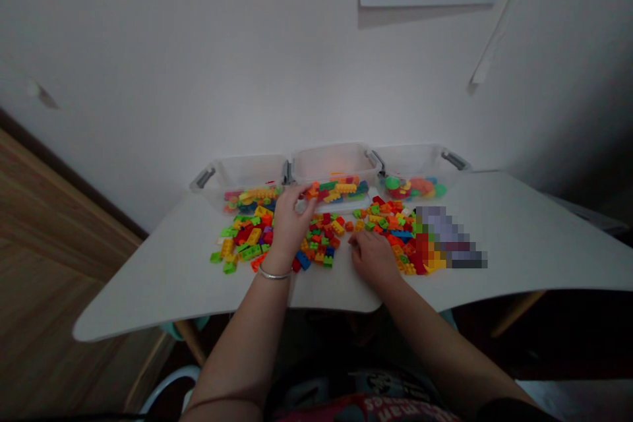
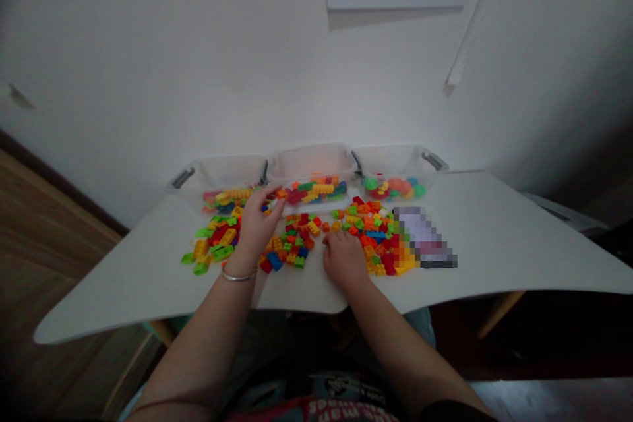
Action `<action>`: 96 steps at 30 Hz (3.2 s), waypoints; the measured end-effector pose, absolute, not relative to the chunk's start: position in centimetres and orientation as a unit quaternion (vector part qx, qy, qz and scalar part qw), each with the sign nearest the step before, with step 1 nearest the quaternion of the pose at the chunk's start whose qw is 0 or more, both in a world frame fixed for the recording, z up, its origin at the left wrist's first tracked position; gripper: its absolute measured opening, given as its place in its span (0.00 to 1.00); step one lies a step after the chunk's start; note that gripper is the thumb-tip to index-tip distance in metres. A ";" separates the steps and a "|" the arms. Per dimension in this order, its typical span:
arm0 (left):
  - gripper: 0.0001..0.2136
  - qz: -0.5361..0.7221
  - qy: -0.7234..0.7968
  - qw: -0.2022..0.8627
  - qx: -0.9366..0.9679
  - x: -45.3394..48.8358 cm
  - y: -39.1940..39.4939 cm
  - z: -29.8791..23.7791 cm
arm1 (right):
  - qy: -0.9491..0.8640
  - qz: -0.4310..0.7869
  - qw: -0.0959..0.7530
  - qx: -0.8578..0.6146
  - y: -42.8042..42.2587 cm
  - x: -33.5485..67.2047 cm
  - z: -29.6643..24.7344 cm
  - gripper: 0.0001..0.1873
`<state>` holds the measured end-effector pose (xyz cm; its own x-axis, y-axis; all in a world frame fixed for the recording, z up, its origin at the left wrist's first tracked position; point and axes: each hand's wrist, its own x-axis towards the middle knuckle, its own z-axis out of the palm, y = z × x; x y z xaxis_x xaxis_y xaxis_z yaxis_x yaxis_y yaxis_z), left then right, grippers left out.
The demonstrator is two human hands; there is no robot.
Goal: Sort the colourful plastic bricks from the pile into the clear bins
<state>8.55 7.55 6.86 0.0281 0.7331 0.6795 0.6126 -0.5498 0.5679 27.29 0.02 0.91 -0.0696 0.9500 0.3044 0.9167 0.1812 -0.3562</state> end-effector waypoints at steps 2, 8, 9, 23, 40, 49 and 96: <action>0.12 0.536 0.479 0.055 0.693 8.3 7.9 7.7 | -0.740 0.027 0.231 -0.631 0.1 27.3 0.8 0.09; 0.10 0.586 0.504 0.069 0.631 9.0 9.5 8.3 | -0.759 0.011 0.222 -0.613 0.3 27.3 0.4 0.09; 0.10 0.590 0.504 0.067 0.628 9.2 9.8 8.3 | -0.760 0.008 0.221 -0.611 0.3 27.3 0.4 0.09; 0.10 0.406 0.556 -0.059 0.723 9.7 13.1 10.4 | -0.759 0.009 0.214 -0.616 0.4 27.4 0.5 0.09; 0.12 0.317 0.651 -0.021 0.690 9.9 13.5 11.6 | -0.761 0.002 0.215 -0.613 0.3 27.5 0.3 0.10; 0.14 0.318 0.588 -0.075 0.740 9.4 12.1 11.3 | -0.759 0.014 0.205 -0.618 0.3 27.5 0.4 0.09; 0.16 0.225 0.491 0.003 0.842 9.4 4.3 1.6 | -0.674 -0.074 0.142 -0.721 3.2 30.7 1.3 0.27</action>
<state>9.40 4.34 1.59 0.4169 0.8276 0.3757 0.8245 -0.5184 0.2268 30.73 3.24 1.35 0.0797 0.9513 0.2977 0.9931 -0.0502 -0.1056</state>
